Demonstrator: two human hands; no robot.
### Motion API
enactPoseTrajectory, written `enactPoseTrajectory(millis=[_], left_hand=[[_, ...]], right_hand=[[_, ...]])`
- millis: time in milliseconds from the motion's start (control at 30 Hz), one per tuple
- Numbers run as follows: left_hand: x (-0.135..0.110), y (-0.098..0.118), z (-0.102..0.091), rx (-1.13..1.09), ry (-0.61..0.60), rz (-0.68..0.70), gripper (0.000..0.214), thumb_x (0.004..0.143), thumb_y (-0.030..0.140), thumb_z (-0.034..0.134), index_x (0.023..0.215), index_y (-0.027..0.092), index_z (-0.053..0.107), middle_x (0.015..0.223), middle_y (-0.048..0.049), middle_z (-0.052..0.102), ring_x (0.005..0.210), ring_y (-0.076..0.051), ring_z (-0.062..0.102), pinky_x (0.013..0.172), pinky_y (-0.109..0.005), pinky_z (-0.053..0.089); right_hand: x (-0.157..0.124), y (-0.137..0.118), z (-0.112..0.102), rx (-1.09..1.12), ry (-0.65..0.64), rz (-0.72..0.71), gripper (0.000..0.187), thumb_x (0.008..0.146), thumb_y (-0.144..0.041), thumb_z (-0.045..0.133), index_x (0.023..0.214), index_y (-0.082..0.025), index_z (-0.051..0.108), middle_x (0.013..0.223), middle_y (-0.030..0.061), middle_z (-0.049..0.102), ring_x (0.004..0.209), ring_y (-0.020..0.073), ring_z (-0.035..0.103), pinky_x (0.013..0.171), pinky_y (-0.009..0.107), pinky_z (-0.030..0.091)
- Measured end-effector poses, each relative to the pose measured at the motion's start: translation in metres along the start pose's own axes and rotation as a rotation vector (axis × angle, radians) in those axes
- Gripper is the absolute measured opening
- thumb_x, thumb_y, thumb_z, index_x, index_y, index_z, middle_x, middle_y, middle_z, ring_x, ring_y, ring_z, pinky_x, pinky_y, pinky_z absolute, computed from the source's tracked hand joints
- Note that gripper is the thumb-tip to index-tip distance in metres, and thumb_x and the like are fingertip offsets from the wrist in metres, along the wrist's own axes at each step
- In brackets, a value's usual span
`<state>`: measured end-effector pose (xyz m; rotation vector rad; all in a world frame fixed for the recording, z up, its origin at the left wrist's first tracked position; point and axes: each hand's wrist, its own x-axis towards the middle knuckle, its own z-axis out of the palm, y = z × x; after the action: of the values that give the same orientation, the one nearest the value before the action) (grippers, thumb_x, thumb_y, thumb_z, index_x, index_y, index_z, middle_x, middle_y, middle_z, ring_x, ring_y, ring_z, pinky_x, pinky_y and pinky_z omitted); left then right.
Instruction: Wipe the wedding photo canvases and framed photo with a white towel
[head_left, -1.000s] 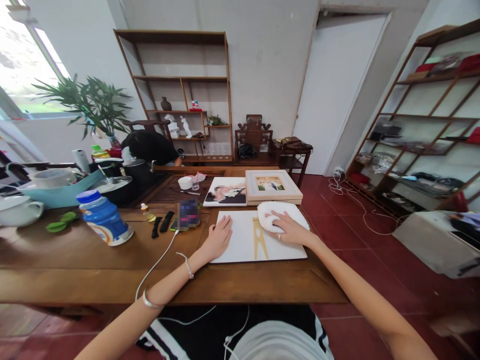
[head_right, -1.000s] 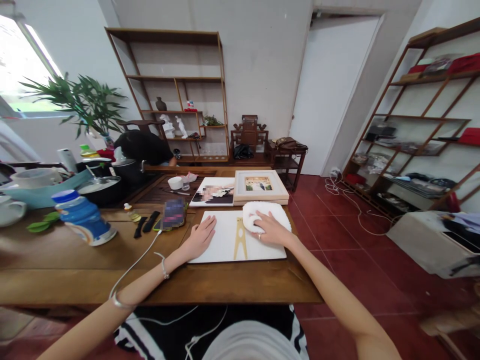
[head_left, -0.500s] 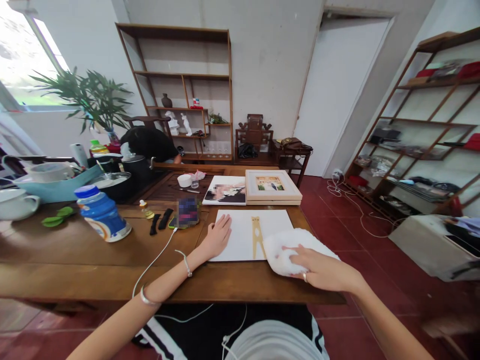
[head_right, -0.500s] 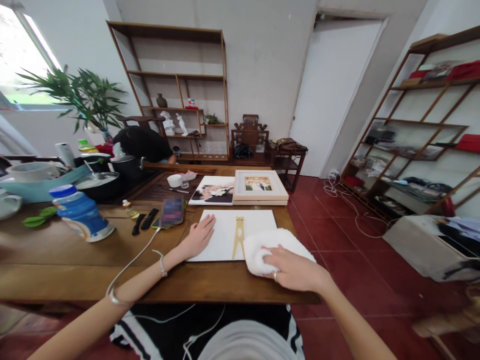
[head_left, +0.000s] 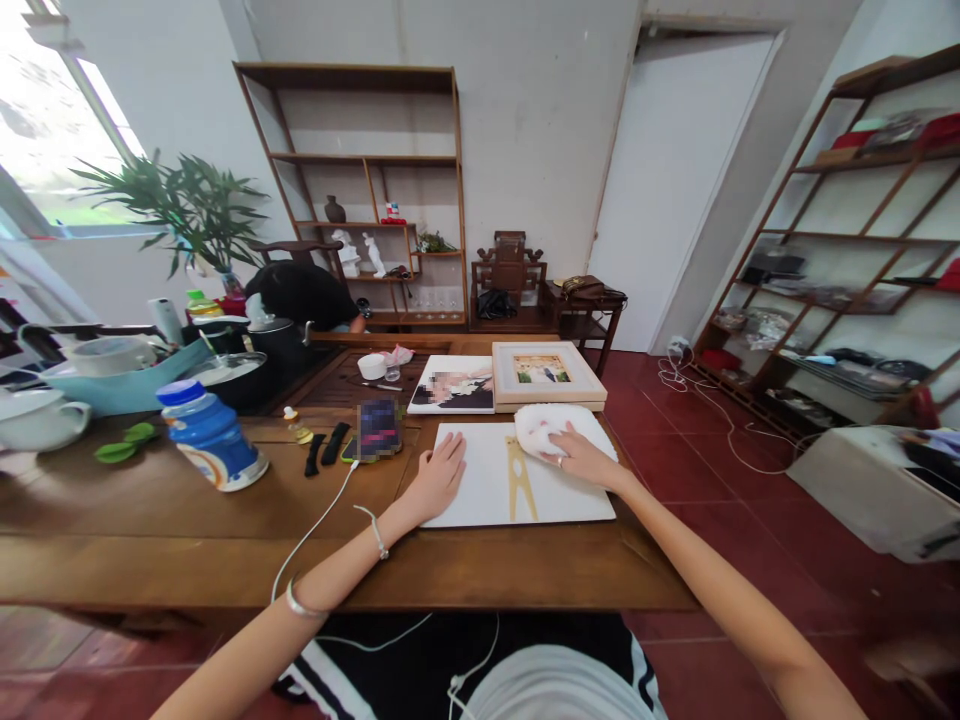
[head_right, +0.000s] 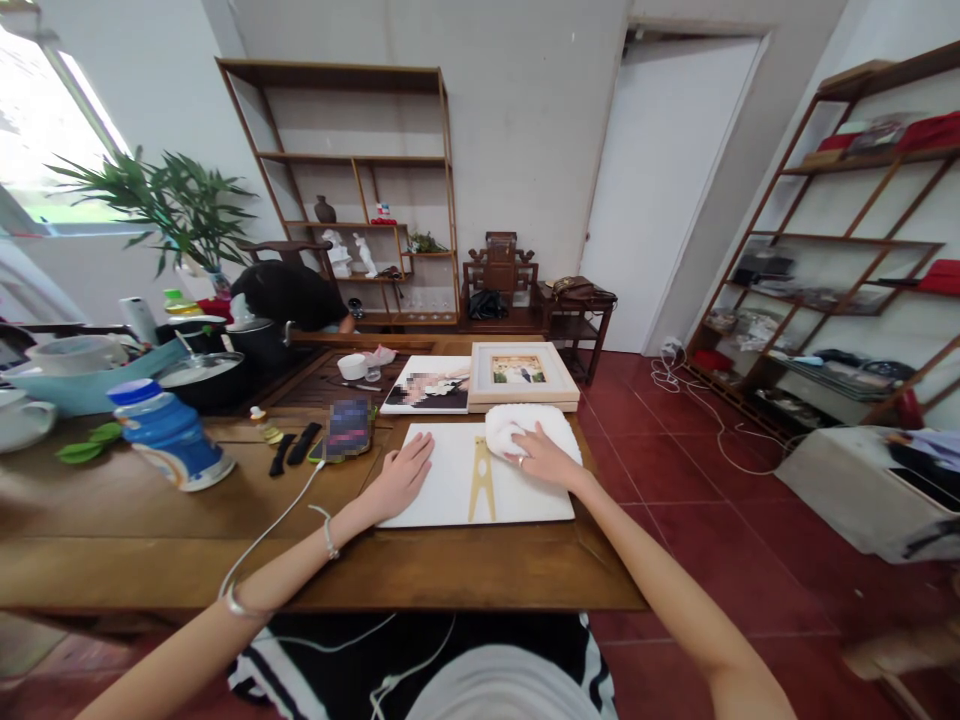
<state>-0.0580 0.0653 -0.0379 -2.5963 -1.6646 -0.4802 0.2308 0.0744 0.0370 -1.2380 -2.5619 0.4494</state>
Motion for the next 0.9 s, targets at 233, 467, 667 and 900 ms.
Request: enactPoseTrajectory(millis=[233, 467, 667, 900], left_hand=[[-0.002, 0.006, -0.006, -0.018, -0.003, -0.019, 0.044, 0.094, 0.024, 0.026, 0.135, 0.016, 0.036, 0.144, -0.0140, 0.033, 0.134, -0.024, 0.025, 0.099, -0.046, 0.030], [-0.001, 0.004, -0.005, -0.004, -0.022, -0.008, 0.044, 0.094, 0.024, 0.024, 0.136, 0.015, 0.035, 0.144, -0.0146, 0.032, 0.135, -0.024, 0.024, 0.099, -0.046, 0.031], [0.000, 0.000, 0.000, 0.004, 0.000, 0.014, 0.044, 0.094, 0.023, 0.024, 0.137, 0.015, 0.033, 0.144, -0.0146, 0.033, 0.135, -0.023, 0.024, 0.098, -0.044, 0.032], [0.000, -0.001, 0.004, 0.001, 0.005, 0.009, 0.044, 0.094, 0.023, 0.023, 0.136, 0.015, 0.034, 0.144, -0.0147, 0.033, 0.135, -0.024, 0.025, 0.098, -0.045, 0.031]], right_hand=[[-0.072, -0.063, 0.037, -0.080, 0.005, -0.091, 0.029, 0.071, -0.005, 0.043, 0.093, -0.017, 0.056, 0.139, 0.0124, 0.040, 0.137, 0.0253, 0.010, 0.107, 0.058, 0.004], [-0.050, -0.058, 0.036, -0.128, -0.035, -0.213, 0.030, 0.070, -0.006, 0.046, 0.097, -0.016, 0.056, 0.140, 0.0139, 0.038, 0.137, 0.0260, 0.012, 0.106, 0.058, 0.011], [0.013, -0.034, 0.028, -0.189, -0.002, -0.112, 0.029, 0.082, -0.014, 0.042, 0.108, -0.013, 0.055, 0.139, 0.0176, 0.037, 0.136, 0.0294, 0.016, 0.103, 0.061, 0.016], [-0.024, -0.082, 0.038, -0.255, -0.107, -0.239, 0.030, 0.071, -0.013, 0.049, 0.098, -0.016, 0.062, 0.143, 0.0113, 0.034, 0.136, 0.0346, 0.006, 0.101, 0.066, 0.010]])
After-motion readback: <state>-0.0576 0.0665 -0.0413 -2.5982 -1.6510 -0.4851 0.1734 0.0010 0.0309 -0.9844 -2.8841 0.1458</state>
